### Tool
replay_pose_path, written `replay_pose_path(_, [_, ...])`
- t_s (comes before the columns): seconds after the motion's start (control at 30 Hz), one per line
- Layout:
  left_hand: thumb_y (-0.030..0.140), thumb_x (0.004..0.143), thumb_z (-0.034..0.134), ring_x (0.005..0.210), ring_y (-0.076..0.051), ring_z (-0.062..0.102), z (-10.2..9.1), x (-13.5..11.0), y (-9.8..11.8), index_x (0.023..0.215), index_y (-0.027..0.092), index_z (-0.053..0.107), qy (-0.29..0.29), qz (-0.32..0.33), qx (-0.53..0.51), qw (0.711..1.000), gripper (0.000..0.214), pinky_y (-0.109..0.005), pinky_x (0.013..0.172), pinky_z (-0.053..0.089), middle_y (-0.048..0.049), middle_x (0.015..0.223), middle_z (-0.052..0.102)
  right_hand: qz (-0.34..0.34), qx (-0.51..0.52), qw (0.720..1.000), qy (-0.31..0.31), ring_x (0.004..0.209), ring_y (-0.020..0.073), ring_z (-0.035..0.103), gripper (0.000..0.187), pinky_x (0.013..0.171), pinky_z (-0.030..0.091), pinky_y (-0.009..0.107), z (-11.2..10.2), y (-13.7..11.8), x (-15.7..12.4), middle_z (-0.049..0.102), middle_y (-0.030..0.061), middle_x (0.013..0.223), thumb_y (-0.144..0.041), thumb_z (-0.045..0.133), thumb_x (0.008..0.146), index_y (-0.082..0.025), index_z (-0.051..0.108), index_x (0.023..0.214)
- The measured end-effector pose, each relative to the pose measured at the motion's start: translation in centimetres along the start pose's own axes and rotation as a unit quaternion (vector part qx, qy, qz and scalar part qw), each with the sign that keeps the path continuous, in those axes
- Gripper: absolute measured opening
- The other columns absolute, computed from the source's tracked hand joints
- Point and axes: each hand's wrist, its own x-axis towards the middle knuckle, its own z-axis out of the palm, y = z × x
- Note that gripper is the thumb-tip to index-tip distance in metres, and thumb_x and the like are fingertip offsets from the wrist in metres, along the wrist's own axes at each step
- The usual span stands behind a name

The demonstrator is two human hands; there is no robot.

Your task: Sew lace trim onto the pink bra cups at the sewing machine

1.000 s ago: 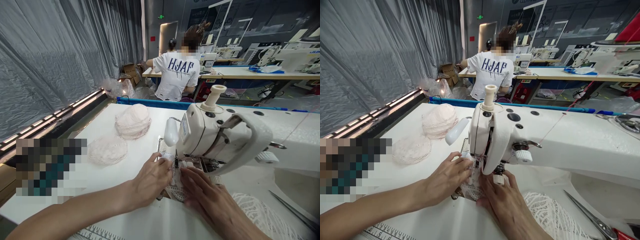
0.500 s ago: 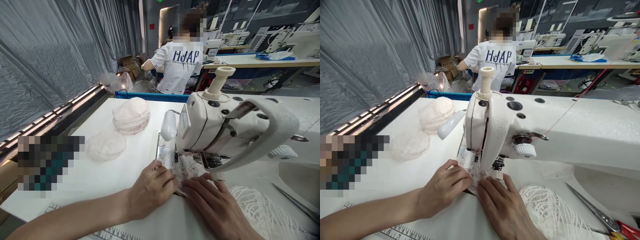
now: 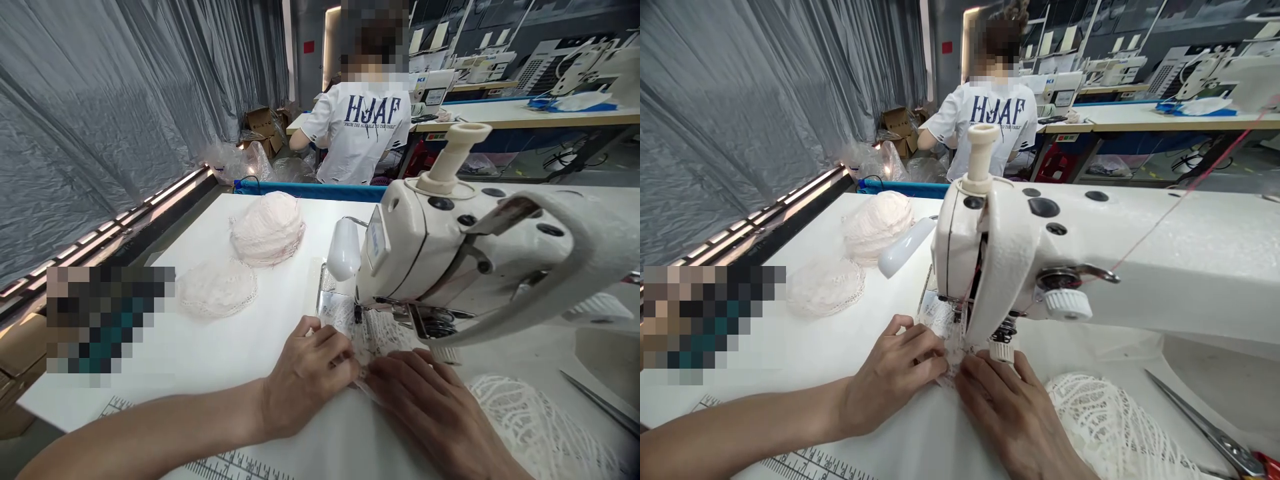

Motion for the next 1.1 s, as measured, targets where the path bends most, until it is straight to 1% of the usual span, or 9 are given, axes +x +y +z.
replay_pose_path(0.07, [0.001, 0.084, 0.05, 0.074, -0.009, 0.055, 0.0, -0.1, 0.0, 0.075, 0.016, 0.057, -0.003, 0.001, -0.007, 1.0, 0.019, -0.031, 0.074, 0.035, 0.0017, 0.081, 0.064, -0.001, -0.007, 1.0, 0.003, 0.1, 0.0202, 0.056, 0.042, 0.085, 0.033, 0.039, 0.0, 0.0, 0.0, 0.069, 0.0064, 0.104, -0.018, 0.024, 0.102, -0.019, 0.066, 0.097])
replay_pose_path(0.13, [0.001, 0.085, 0.049, 0.076, -0.009, 0.056, 0.0, 0.0, 0.0, 0.074, 0.015, 0.057, -0.005, 0.006, -0.012, 1.0, 0.02, -0.031, 0.076, 0.035, 0.0016, 0.083, 0.065, -0.003, -0.007, 1.0, 0.009, 0.1, 0.0198, 0.057, 0.042, 0.086, 0.033, 0.039, 0.1, 0.0, -0.1, 0.07, 0.0063, 0.103, -0.018, 0.024, 0.102, -0.018, 0.065, 0.098])
replay_pose_path(0.2, [0.0, 0.085, 0.049, 0.077, -0.009, 0.057, 0.0, 0.0, 0.1, 0.074, 0.015, 0.058, 0.0, 0.012, -0.013, 1.0, 0.02, -0.03, 0.075, 0.037, 0.0017, 0.083, 0.066, -0.006, -0.005, 1.0, 0.014, 0.098, 0.0202, 0.058, 0.042, 0.084, 0.034, 0.039, 0.3, 0.0, -0.3, 0.07, 0.0069, 0.101, -0.018, 0.024, 0.102, -0.017, 0.065, 0.096])
replay_pose_path(0.3, [-0.002, 0.082, 0.051, 0.077, -0.009, 0.058, 0.1, 0.0, 0.1, 0.072, 0.014, 0.057, 0.017, 0.025, 0.001, 1.0, 0.02, -0.03, 0.074, 0.038, 0.0016, 0.084, 0.067, -0.01, -0.011, 1.0, 0.003, 0.096, 0.0215, 0.059, 0.043, 0.081, 0.035, 0.039, 0.5, 0.1, -0.6, 0.07, 0.0076, 0.102, -0.018, 0.023, 0.102, -0.017, 0.066, 0.097])
replay_pose_path(0.5, [-0.003, 0.079, 0.052, 0.077, -0.011, 0.059, 0.4, -0.2, 0.2, 0.065, 0.014, 0.055, 0.033, 0.038, 0.041, 0.998, 0.022, -0.03, 0.074, 0.042, 0.0004, 0.081, 0.067, -0.009, -0.01, 1.0, -0.007, 0.098, 0.0216, 0.059, 0.044, 0.08, 0.035, 0.04, 0.5, 0.2, -0.7, 0.069, 0.007, 0.107, -0.018, 0.021, 0.102, -0.019, 0.065, 0.1])
replay_pose_path(0.73, [0.005, 0.081, 0.057, 0.079, -0.012, 0.06, 0.4, -0.2, 0.3, 0.079, 0.016, 0.062, 0.04, 0.041, 0.048, 0.997, 0.012, -0.031, 0.074, 0.042, 0.0012, 0.08, 0.066, -0.018, -0.032, 0.999, 0.012, 0.091, 0.021, 0.061, 0.043, 0.078, 0.036, 0.038, 0.3, 0.1, -0.3, 0.071, 0.0061, 0.101, -0.018, 0.024, 0.102, -0.019, 0.066, 0.098])
replay_pose_path(0.83, [0.007, 0.083, 0.057, 0.083, -0.013, 0.059, 0.3, -0.5, 0.5, 0.079, 0.016, 0.062, 0.019, 0.041, 0.048, 0.998, 0.012, -0.033, 0.077, 0.042, 0.0005, 0.081, 0.065, -0.022, -0.044, 0.999, 0.021, 0.087, 0.0191, 0.062, 0.042, 0.075, 0.036, 0.036, -0.1, -0.1, 0.4, 0.072, 0.0044, 0.096, -0.017, 0.026, 0.101, -0.02, 0.067, 0.096])
replay_pose_path(0.97, [0.006, 0.083, 0.056, 0.083, -0.014, 0.058, 0.1, -0.5, 0.4, 0.081, 0.015, 0.062, -0.006, 0.047, 0.056, 0.997, 0.011, -0.033, 0.078, 0.042, -0.0004, 0.083, 0.064, -0.011, -0.068, 0.998, 0.009, 0.083, 0.0182, 0.065, 0.03, 0.076, 0.037, 0.034, -0.7, -0.4, 1.3, 0.073, 0.0042, 0.094, -0.028, 0.039, 0.099, -0.018, 0.067, 0.094])
replay_pose_path(1.1, [0.007, 0.086, 0.052, 0.081, -0.013, 0.058, 0.2, 0.4, -0.5, 0.087, 0.015, 0.061, -0.023, 0.049, 0.07, 0.996, 0.012, -0.033, 0.08, 0.041, -0.0009, 0.083, 0.063, -0.018, -0.124, 0.992, -0.003, 0.07, 0.0169, 0.067, 0.04, 0.079, 0.038, 0.036, -1.2, 0.2, 1.7, 0.073, 0.0073, 0.097, -0.041, 0.035, 0.099, -0.015, 0.065, 0.101])
